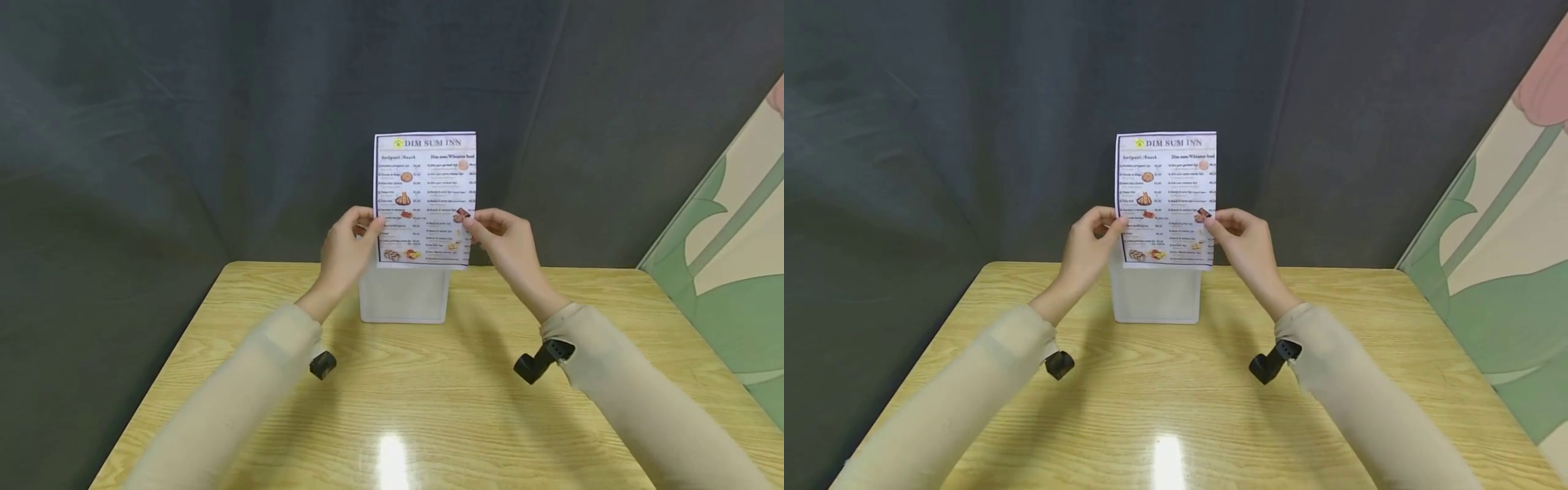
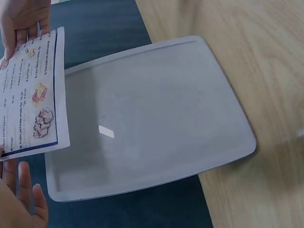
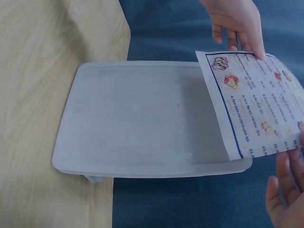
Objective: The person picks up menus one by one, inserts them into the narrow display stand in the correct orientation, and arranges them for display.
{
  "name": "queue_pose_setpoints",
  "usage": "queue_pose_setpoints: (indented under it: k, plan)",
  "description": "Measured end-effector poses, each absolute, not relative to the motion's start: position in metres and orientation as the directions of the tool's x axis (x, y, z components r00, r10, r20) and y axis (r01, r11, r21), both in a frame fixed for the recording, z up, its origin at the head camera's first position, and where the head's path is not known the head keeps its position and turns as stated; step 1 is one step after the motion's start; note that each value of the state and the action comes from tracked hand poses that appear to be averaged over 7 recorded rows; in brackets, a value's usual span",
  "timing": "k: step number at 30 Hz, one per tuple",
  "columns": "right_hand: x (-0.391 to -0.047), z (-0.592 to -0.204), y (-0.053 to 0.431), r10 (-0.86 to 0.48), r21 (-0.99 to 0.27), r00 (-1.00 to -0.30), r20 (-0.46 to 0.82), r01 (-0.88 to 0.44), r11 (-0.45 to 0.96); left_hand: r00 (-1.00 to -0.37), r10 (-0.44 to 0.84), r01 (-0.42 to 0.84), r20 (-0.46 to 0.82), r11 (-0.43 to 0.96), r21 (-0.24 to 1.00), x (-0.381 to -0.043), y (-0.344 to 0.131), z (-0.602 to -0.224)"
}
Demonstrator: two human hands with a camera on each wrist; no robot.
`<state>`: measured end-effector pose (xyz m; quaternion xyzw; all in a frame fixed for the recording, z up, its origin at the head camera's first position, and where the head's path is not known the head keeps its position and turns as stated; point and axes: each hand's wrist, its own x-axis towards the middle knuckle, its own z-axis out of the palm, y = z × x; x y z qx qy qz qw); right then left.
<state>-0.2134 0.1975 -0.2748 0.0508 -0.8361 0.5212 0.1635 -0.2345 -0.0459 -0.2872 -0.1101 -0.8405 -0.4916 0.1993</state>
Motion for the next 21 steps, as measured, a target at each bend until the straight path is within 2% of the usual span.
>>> queue_pose_setpoints:
  k: [6, 13, 21]
  plan:
    - [-0.220, -0.272, 0.200, 0.065, -0.874, -0.958, 0.278, -0.224, 0.431, -0.919, -0.047, 0.330, 0.390, 0.448, 0.831, -0.234, -0.042, -0.285]
    - [-0.237, -0.261, 0.193, 0.096, -0.889, -0.945, 0.314, -0.257, 0.378, -0.912, -0.051, 0.369, 0.406, 0.330, 0.869, -0.246, -0.045, -0.271]
    - [-0.250, -0.250, 0.190, 0.116, -0.891, -0.937, 0.330, -0.269, 0.367, -0.914, -0.078, 0.361, 0.399, 0.294, 0.885, -0.255, -0.044, -0.260]
